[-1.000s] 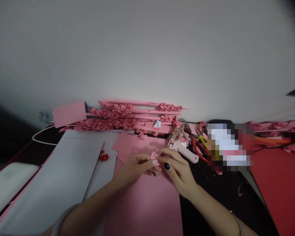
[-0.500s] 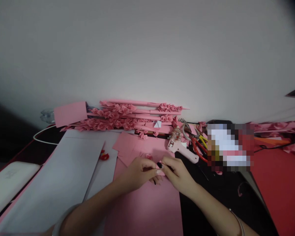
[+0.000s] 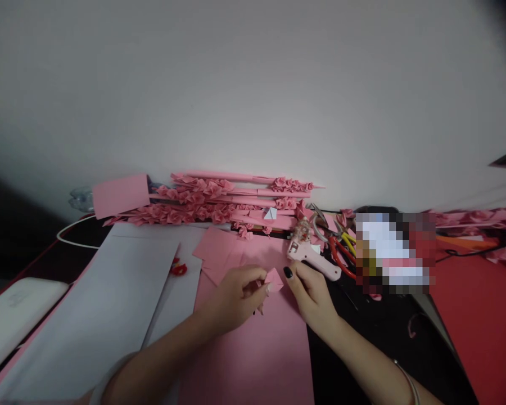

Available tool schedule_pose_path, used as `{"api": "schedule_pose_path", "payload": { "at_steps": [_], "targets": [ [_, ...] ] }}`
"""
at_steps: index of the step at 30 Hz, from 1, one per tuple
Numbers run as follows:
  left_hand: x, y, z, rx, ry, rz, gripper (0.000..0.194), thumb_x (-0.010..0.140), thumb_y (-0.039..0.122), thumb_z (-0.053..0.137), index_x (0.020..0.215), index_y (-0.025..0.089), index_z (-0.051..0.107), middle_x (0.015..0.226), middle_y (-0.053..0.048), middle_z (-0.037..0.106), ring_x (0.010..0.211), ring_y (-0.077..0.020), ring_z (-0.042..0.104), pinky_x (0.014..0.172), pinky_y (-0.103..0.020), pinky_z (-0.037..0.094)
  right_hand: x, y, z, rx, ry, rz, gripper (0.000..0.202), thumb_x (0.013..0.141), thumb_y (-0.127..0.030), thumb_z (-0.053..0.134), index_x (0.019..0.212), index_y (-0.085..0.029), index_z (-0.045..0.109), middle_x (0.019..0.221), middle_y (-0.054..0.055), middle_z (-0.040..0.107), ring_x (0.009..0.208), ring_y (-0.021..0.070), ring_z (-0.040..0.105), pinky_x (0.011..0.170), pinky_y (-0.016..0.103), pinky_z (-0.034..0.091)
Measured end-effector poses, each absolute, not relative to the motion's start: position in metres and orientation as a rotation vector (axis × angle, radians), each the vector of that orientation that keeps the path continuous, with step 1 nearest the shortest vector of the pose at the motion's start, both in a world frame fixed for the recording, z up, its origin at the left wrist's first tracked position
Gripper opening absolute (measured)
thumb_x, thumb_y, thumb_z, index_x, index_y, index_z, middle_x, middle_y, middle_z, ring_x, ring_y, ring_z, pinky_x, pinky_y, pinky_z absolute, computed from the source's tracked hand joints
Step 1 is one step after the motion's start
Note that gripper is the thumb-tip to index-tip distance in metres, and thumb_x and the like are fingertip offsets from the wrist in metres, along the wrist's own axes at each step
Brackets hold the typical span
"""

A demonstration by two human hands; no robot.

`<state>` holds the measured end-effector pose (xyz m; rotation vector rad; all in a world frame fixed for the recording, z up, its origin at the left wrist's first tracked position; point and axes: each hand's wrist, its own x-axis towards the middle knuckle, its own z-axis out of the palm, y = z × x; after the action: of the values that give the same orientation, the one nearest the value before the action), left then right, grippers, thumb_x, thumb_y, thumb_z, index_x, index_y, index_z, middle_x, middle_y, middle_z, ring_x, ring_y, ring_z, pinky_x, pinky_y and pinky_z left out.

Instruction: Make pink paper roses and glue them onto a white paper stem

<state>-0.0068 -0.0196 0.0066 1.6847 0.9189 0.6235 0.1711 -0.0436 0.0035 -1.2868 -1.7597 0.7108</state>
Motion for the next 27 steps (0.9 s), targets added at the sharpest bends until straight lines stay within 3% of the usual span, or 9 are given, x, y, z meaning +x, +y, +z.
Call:
{"api": "schedule_pose_path", "payload": {
  "at_steps": [8, 20, 27],
  "targets": [
    [-0.007, -0.0211, 0.0084, 2.11, 0.863, 0.638, 0.019, 0.064, 0.004, 0.044, 0.064, 0.02, 0.035, 0.065, 0.002, 0.043, 0.06, -0.0119, 0.041, 0.054, -0.023, 0.031, 0.1669, -0.0471, 0.0046, -1.122, -1.984, 0.846, 0.032, 0.088, -0.03, 0.051, 0.062, -0.021, 0.036, 0.058, -0.005, 0.036, 0.053, 0.0105, 0.035, 0.049, 0.023, 0.027],
    [-0.0081, -0.0229, 0.0087, 2.269, 0.791, 0.568, 0.014, 0.071, 0.014, 0.053, 0.071, 0.02, 0.04, 0.073, 0.002, 0.046, 0.065, -0.0137, 0.044, 0.06, -0.025, 0.033, 0.168, -0.0481, 0.0044, -1.166, -1.957, 0.883, 0.035, 0.089, -0.028, 0.046, 0.058, -0.02, 0.032, 0.055, -0.005, 0.033, 0.05, 0.0095, 0.032, 0.048, 0.024, 0.025],
    [-0.0098, -0.0225, 0.0086, 1.969, 0.882, 0.686, 0.021, 0.074, 0.016, 0.059, 0.089, 0.021, 0.046, 0.079, 0.003, 0.046, 0.063, -0.0107, 0.044, 0.058, -0.024, 0.036, 0.1699, -0.0453, 0.0047, -1.253, -1.832, 0.912, 0.035, 0.094, -0.03, 0.038, 0.06, -0.02, 0.034, 0.057, -0.004, 0.034, 0.053, 0.0111, 0.033, 0.051, 0.025, 0.026]
  ]
}}
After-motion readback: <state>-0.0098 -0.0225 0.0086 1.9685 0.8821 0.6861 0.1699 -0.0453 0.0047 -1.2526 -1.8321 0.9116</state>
